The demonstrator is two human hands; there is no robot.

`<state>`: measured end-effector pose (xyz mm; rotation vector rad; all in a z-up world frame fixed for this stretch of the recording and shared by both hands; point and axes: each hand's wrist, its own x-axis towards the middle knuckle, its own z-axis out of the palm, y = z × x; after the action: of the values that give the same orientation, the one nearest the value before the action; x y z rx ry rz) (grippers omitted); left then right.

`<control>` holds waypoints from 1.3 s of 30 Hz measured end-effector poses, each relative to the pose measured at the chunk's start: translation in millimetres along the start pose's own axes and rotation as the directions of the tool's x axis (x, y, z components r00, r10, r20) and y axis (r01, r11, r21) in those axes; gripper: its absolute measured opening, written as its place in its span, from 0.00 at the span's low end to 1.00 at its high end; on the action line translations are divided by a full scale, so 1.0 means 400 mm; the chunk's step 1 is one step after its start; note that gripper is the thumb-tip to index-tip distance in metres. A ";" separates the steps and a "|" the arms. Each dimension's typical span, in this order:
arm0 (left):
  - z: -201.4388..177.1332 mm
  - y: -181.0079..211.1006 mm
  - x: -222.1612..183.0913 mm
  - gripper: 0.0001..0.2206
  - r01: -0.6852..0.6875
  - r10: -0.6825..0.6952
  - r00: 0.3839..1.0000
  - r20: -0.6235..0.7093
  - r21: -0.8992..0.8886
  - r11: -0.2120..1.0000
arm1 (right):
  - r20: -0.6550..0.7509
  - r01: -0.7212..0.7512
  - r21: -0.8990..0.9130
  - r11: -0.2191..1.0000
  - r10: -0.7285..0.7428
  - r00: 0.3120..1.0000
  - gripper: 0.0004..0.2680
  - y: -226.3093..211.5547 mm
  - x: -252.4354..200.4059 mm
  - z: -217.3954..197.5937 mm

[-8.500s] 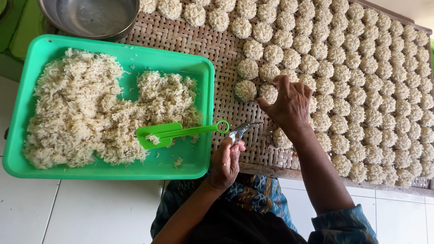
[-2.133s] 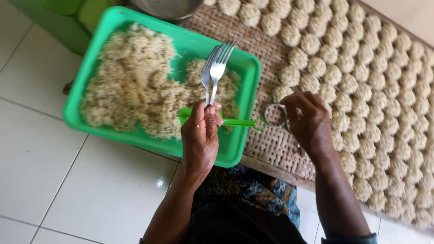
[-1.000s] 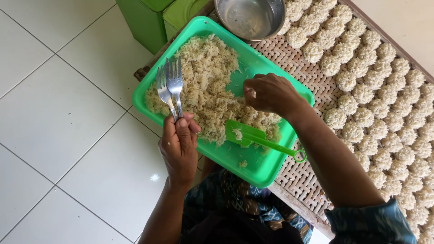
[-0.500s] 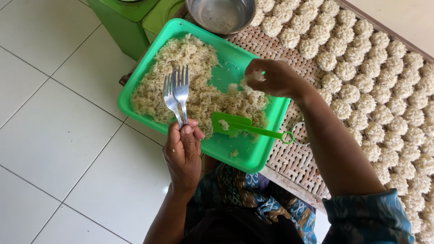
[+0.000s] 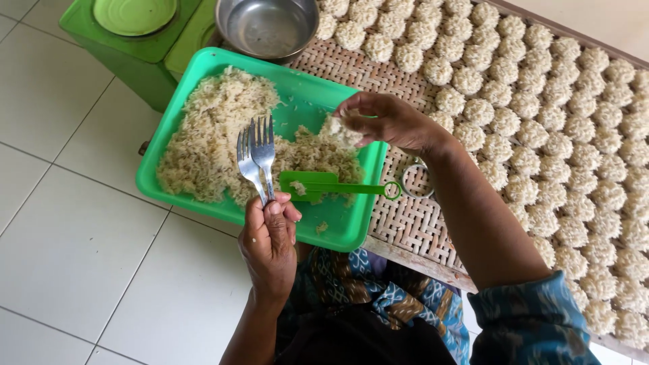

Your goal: Shaping and arranging small round rice crackers on a drying tray using forks

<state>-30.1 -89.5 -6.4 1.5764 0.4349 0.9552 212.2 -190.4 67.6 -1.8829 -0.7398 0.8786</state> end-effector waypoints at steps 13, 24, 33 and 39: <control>0.039 -0.004 -0.015 0.12 0.017 -0.016 0.998 0.067 -0.025 1.000 | 0.014 -0.062 0.297 0.953 0.060 0.998 0.11 0.079 -0.012 -0.020; 0.055 -0.002 -0.001 0.12 0.019 -0.014 0.995 0.099 -0.047 0.999 | 0.082 -0.023 0.113 0.993 0.014 0.997 0.09 0.070 -0.010 -0.051; 0.089 -0.008 0.003 0.11 0.017 -0.009 0.990 0.141 -0.055 0.998 | 0.088 -0.046 0.502 0.863 0.002 0.996 0.10 0.108 -0.013 -0.040; 0.085 -0.013 0.003 0.12 0.004 0.004 0.989 0.145 -0.050 0.999 | 0.102 -0.068 0.661 0.748 0.000 0.995 0.11 0.069 -0.037 -0.018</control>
<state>-2.1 -109.0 -10.2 1.5878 0.3067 0.8385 213.5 -216.7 49.3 -1.2159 -0.3632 1.0877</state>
